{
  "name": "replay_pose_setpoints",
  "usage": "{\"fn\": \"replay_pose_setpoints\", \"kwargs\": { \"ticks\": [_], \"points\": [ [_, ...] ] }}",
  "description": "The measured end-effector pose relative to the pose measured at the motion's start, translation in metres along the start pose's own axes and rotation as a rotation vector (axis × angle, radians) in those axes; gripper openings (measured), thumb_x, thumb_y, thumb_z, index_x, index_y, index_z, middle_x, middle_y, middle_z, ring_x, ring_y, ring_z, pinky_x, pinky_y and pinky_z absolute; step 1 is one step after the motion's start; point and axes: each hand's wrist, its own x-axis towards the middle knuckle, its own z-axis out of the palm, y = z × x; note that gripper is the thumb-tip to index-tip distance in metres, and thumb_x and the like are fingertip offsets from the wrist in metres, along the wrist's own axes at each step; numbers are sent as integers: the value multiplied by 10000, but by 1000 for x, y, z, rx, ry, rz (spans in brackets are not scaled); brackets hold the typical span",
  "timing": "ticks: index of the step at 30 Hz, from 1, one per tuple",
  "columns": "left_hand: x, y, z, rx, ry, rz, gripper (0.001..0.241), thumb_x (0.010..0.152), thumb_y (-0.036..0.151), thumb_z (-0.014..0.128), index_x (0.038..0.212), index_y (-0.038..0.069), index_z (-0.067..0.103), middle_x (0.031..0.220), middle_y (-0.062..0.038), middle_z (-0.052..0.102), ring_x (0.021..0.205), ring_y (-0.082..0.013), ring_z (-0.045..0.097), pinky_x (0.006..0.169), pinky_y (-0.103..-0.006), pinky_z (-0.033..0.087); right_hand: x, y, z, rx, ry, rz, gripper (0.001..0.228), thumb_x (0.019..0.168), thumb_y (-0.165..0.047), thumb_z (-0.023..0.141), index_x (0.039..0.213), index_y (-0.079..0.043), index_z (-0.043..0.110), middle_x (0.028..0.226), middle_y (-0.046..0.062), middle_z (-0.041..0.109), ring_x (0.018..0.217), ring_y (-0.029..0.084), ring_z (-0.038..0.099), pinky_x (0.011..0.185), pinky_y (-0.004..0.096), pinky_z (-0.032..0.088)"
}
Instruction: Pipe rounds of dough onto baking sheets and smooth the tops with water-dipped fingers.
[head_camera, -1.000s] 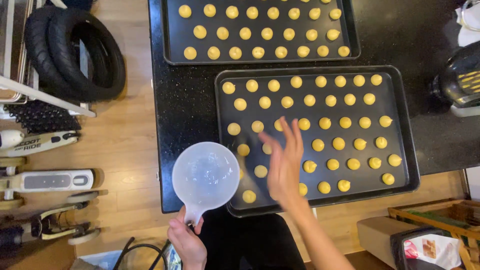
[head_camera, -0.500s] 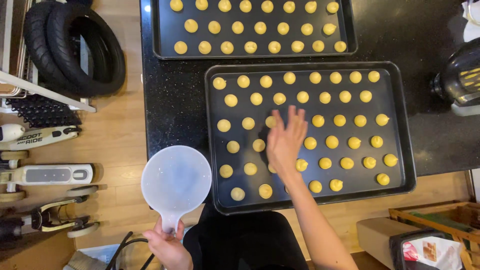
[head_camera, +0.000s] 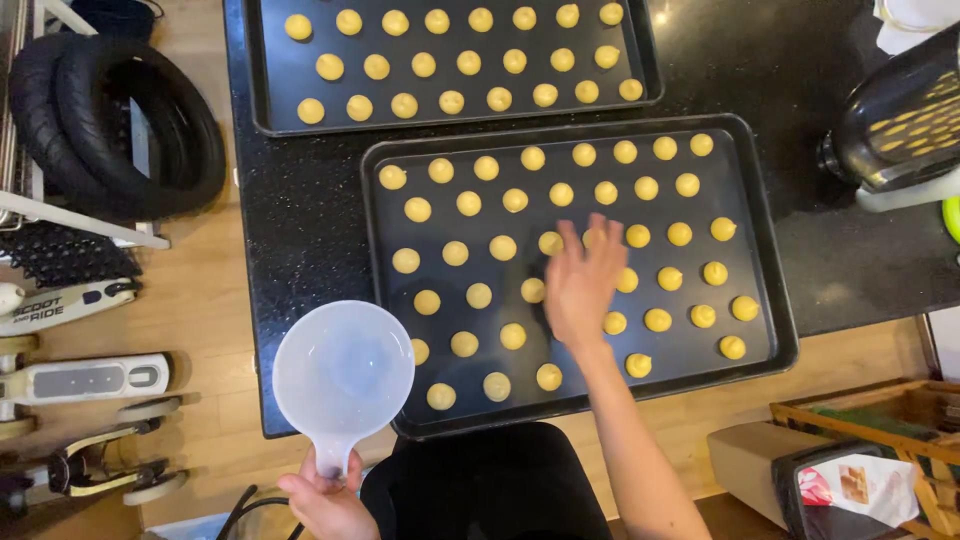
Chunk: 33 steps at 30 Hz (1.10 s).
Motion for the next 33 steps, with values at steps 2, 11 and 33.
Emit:
{"fn": "replay_pose_setpoints", "kwargs": {
  "ticks": [2, 11, 33],
  "points": [
    [-2, -8, -1, -16, -15, 9, 1078, 1062, 778, 226, 1256, -187, 664, 792, -177, 620, 630, -178, 472, 546, -228, 315, -4, 19, -2, -24, 73, 86, 443, 1072, -244, 501, 1489, -123, 586, 1643, 223, 341, 1578, 441, 189, 1268, 633, 141],
    [-13, -17, 16, -93, 3, -91, 1073, 992, 806, 271, 1336, -165, 571, 1097, -177, 686, 876, -173, 618, 716, -257, 515, 0, 20, -5, -39, -49, -112, 509, 976, -235, 538, 1470, -118, 573, 1631, 266, 294, 1547, 466, 179, 1232, 628, 135],
    [-51, -63, 41, -57, 121, -126, 1162, 935, 891, 236, 1293, -142, 626, 1079, -207, 699, 891, -218, 651, 767, -302, 553, 5, 116, -37, -21, 88, 44, 488, 1020, -212, 500, 1489, -93, 564, 1636, 275, 319, 1559, 477, 172, 1250, 633, 131]
  ]
}}
